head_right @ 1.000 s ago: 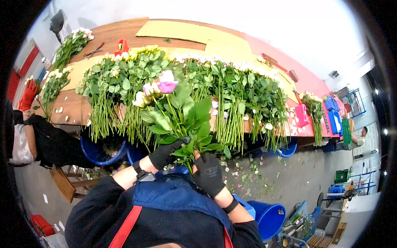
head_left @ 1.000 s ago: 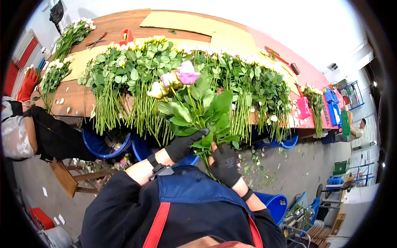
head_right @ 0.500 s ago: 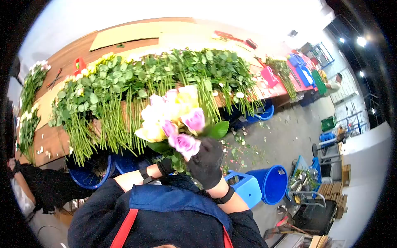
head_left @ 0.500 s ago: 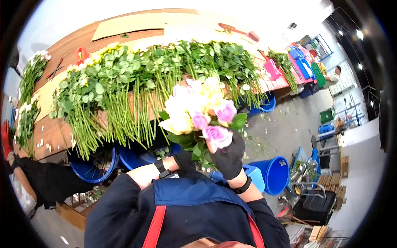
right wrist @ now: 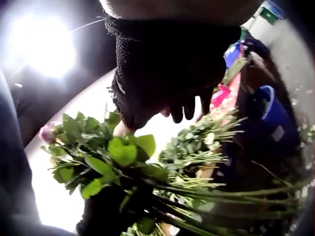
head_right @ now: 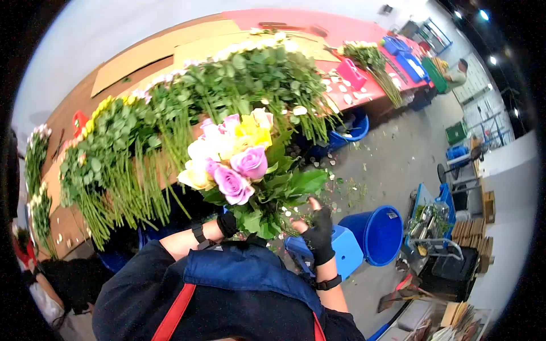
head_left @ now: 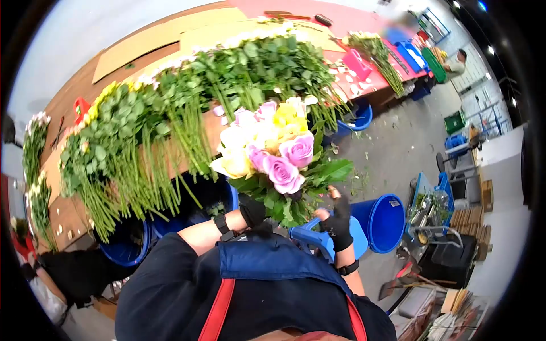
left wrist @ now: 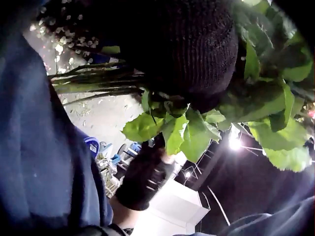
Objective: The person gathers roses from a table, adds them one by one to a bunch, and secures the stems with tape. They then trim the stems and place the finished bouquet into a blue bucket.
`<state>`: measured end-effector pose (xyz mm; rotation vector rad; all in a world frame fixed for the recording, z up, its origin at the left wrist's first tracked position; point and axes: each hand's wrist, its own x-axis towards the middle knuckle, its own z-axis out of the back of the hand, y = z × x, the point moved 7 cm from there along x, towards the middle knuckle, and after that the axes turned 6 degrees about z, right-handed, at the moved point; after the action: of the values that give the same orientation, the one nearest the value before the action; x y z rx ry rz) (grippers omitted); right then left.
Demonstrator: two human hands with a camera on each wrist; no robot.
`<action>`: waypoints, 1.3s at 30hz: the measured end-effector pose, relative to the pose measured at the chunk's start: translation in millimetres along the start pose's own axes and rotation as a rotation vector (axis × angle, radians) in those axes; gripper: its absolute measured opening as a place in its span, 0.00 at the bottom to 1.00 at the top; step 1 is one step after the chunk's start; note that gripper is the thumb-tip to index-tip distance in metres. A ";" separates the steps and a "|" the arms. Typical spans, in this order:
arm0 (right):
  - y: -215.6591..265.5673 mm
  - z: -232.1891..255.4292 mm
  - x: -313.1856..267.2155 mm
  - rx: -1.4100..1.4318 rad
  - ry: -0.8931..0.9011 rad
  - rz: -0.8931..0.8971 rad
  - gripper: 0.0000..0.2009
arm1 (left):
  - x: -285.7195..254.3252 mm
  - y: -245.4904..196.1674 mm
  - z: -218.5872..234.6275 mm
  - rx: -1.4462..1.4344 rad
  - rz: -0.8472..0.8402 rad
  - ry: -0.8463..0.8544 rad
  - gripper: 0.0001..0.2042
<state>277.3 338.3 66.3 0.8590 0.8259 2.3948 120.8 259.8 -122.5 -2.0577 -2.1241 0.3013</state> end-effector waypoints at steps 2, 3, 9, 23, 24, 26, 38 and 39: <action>-60.3 -16.5 -32.6 -0.168 0.260 0.026 0.42 | 25.3 21.1 -3.7 0.018 0.104 -0.008 0.15; -107.3 -33.0 -56.3 0.317 0.216 -0.278 0.41 | 38.1 31.6 -3.5 0.025 0.150 -0.015 0.15; -177.0 9.6 -96.6 0.424 0.280 -0.506 0.40 | 124.3 101.5 -15.5 0.033 0.411 0.001 0.16; -283.0 94.4 -64.6 0.335 0.132 -0.632 0.38 | 286.4 250.5 -70.7 0.045 0.832 0.163 0.18; -292.7 101.1 -64.4 0.320 0.123 -0.652 0.37 | 298.7 256.2 -70.9 0.038 0.852 0.176 0.18; -315.2 120.4 -66.6 0.279 0.108 -0.703 0.37 | 324.5 261.3 -64.7 0.026 0.880 0.190 0.19; -492.8 232.4 -0.4 -0.024 0.169 -0.962 0.35 | 535.2 233.4 -8.7 -0.135 0.943 0.172 0.21; -506.1 237.1 16.8 -0.043 0.199 -0.942 0.35 | 549.0 225.7 -4.3 -0.173 0.953 0.135 0.21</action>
<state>536.4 798.7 -116.8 0.1234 0.9634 1.6454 320.9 814.8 -187.6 -2.9468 -0.9820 0.0745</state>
